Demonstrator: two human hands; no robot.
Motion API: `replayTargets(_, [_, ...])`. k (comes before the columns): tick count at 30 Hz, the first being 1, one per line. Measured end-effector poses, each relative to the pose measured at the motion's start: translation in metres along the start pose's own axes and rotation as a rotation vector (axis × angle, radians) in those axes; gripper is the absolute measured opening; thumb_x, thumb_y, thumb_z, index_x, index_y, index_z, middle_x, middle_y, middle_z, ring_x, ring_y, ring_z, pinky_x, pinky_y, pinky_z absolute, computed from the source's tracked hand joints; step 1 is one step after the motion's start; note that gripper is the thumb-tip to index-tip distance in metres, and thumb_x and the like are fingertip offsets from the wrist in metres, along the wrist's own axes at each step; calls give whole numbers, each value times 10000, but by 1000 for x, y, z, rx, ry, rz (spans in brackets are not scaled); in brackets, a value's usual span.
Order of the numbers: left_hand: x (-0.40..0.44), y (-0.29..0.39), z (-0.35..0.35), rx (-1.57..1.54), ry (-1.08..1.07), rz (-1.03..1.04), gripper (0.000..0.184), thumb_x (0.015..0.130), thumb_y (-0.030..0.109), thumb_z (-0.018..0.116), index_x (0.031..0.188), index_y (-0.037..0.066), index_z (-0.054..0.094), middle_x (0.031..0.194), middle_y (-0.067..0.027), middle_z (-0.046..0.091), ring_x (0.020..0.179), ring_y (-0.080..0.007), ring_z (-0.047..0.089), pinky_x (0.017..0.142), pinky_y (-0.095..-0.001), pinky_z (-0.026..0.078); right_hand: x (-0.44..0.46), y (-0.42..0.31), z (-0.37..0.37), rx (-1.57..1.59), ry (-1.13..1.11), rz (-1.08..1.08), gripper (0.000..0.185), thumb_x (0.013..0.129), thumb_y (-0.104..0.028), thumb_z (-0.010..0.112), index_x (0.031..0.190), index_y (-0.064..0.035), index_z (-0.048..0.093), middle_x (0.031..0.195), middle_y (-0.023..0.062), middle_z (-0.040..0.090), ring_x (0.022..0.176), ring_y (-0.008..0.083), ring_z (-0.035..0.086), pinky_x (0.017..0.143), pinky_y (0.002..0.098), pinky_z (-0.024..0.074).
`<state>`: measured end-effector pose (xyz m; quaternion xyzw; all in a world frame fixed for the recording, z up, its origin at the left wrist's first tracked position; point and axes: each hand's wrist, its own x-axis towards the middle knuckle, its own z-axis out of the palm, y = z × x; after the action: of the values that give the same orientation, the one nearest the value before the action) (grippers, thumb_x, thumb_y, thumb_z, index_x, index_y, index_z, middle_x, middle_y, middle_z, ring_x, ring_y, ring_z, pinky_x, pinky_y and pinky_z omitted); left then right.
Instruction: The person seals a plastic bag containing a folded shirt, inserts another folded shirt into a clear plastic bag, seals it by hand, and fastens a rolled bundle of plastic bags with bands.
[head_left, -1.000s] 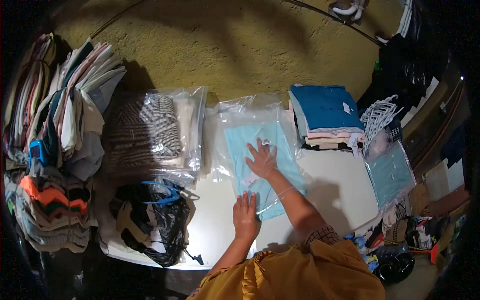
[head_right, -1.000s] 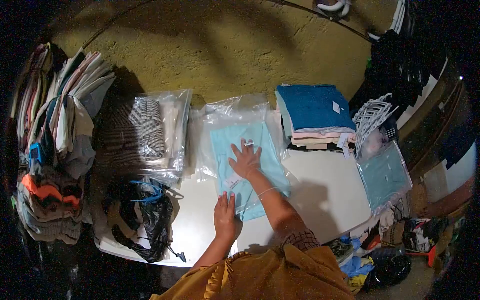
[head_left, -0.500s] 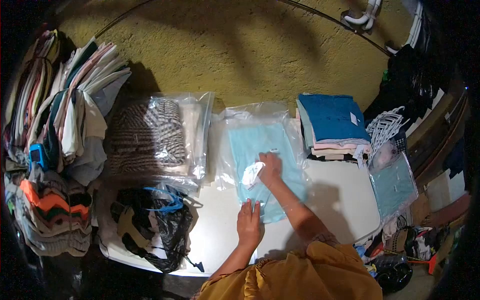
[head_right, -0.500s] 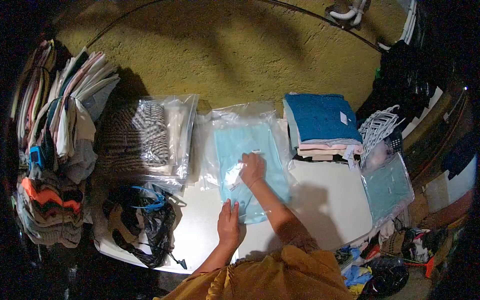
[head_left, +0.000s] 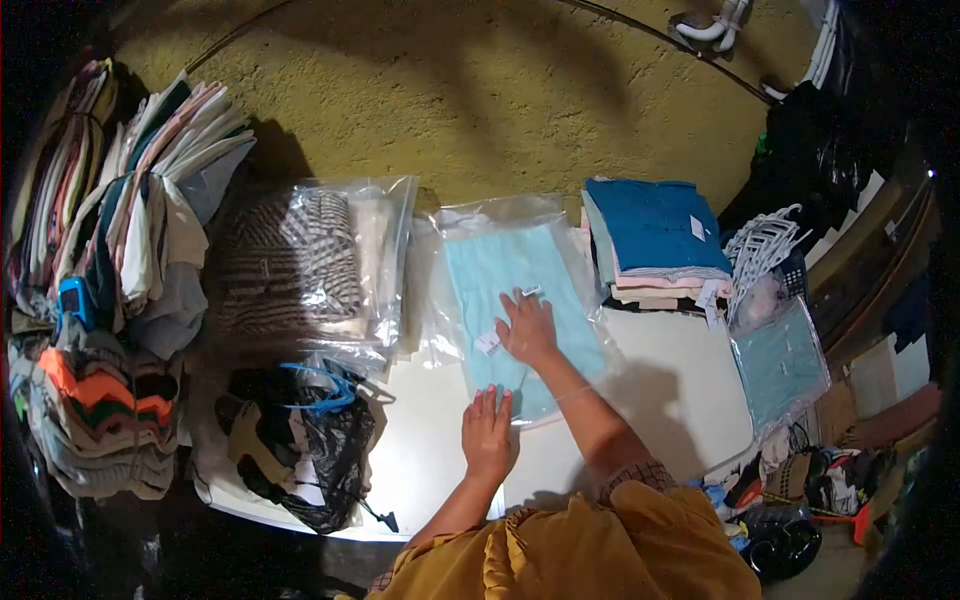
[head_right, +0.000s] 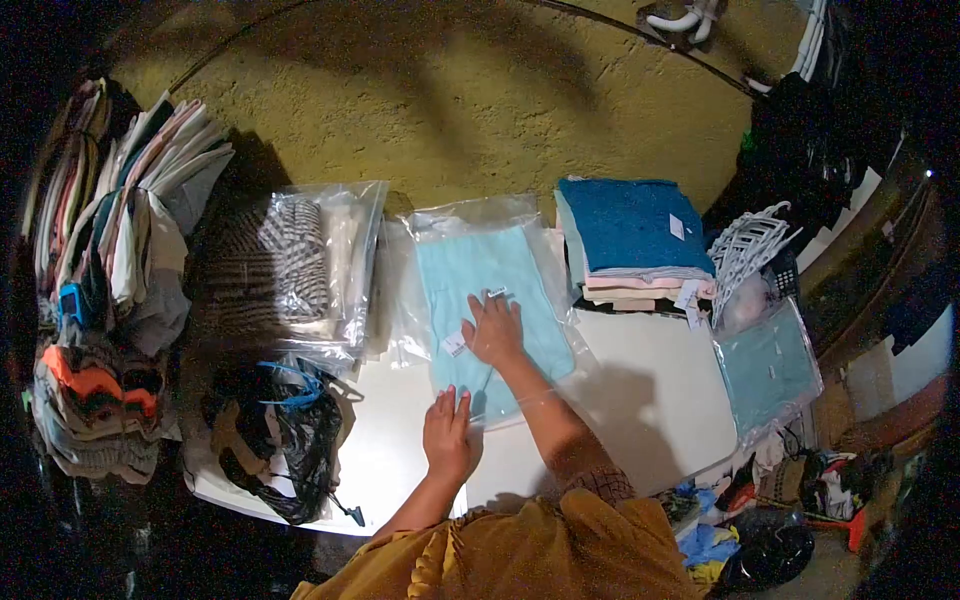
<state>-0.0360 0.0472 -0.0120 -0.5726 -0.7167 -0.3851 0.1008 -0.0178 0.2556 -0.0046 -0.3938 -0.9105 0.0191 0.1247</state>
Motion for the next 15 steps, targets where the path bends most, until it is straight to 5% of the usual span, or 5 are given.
replayTargets(7, [3, 2, 0, 45, -19, -32, 554, 662, -32, 537, 1212, 29, 533, 1248, -191, 512, 1176, -343, 471, 964, -461, 361, -69, 26, -20, -77, 50, -21, 488, 893, -343, 467, 1296, -68, 452, 1359, 161, 417, 1273, 349, 349, 1013, 571, 247])
replayTargets(15, [0, 0, -7, -61, -89, 71, 502, 688, -16, 562, 1189, 11, 536, 1197, -182, 553, 1159, -349, 493, 953, -436, 384, -176, 96, -40, 18, 86, -35, 442, 879, -264, 529, 1233, -1, 491, 1311, 209, 452, 1239, 369, 392, 1024, 500, 294])
